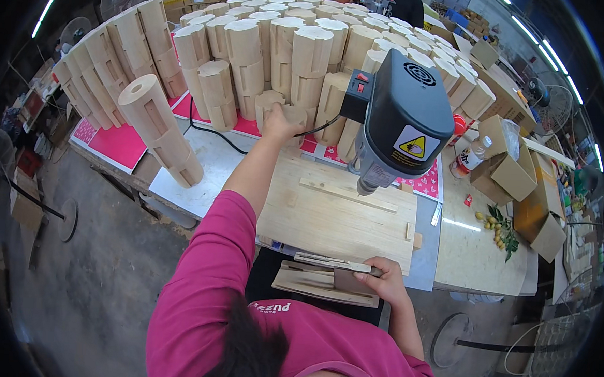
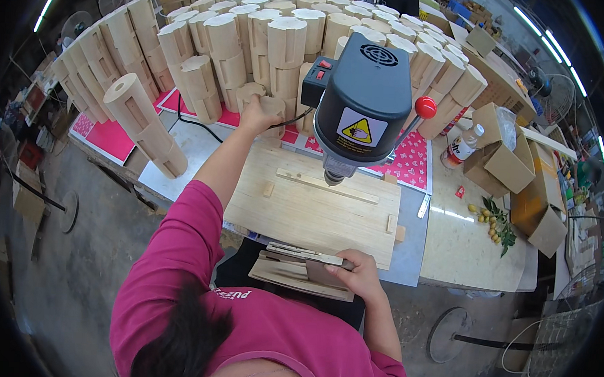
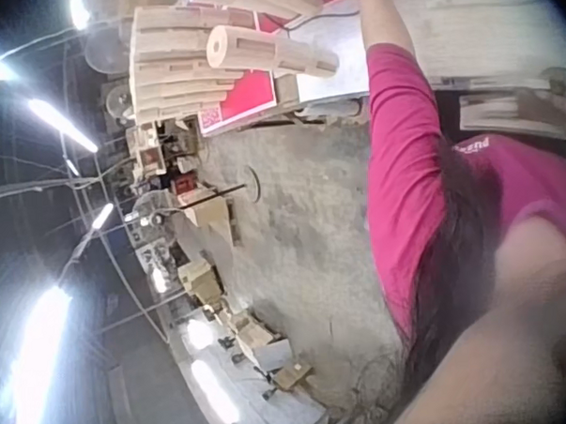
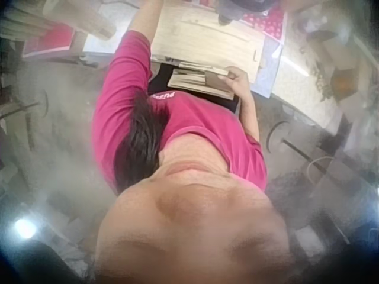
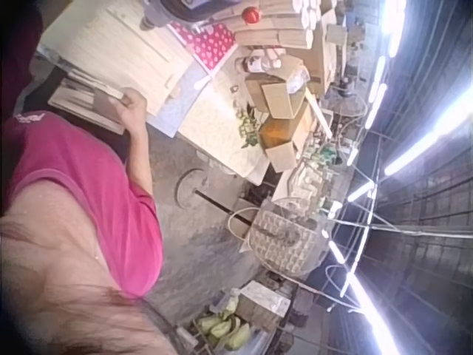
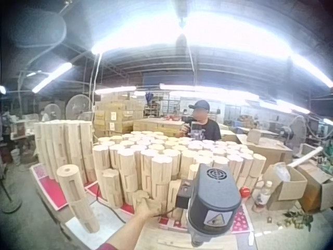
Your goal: Operating a vertical drill press to make holes in cylindrical wooden blocks.
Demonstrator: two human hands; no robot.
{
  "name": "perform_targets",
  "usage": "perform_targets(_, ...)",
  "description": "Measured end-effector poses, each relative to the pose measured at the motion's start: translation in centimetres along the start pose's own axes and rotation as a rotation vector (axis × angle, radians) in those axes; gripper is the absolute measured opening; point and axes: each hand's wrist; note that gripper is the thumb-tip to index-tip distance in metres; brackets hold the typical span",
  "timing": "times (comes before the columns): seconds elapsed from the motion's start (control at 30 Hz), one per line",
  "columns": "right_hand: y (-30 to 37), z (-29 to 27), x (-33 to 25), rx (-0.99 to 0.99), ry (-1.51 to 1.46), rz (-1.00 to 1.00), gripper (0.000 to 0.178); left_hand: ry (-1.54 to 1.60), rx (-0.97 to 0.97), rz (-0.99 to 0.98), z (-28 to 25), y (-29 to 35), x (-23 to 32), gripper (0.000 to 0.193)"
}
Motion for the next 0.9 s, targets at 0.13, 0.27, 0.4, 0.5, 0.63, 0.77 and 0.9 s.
perform_targets(0.13, 0.1, 0.0, -0.2, 0.014, 0.024, -0.014, 0.021, 0.021, 0.035, 0.024, 0.4, 0.0, -0.3, 0.088)
perform_targets(0.27, 0.2, -0.2, -0.4, 0.012, 0.07, -0.032, 0.021, 0.088, 0.13, 0.036, 0.8, -0.1, -1.3, 0.077)
perform_targets(0.4, 0.4, -0.1, -0.1, 0.016, 0.047, -0.023, 0.021, 0.076, 0.141, -0.006, 0.3, 0.1, -0.2, 0.067)
perform_targets(0.5, 0.4, 0.1, -0.2, 0.026, 0.07, -0.058, 0.021, 0.005, 0.178, 0.014, -0.7, 0.1, 1.5, 0.062)
perform_targets(0.63, 0.2, 0.6, -0.2, 0.005, 0.086, -0.06, 0.02, 0.025, 0.135, -0.011, -0.7, -0.7, 1.8, 0.062)
perform_targets(0.77, 0.6, 1.0, -0.5, 0.017, 0.073, -0.103, 0.02, -0.07, 0.214, -0.067, -2.1, -0.1, 2.2, 0.07)
perform_targets(0.9, 1.2, 0.9, -0.7, 0.019, 0.065, -0.073, 0.02, -0.141, -0.058, -0.14, -2.5, 1.0, 3.0, 0.076)
Point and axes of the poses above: each hand's wrist, its own y-axis away from the middle knuckle, its own z-axis out of the palm, x = y × z, and after that the axes turned 15 degrees about x, right-handed
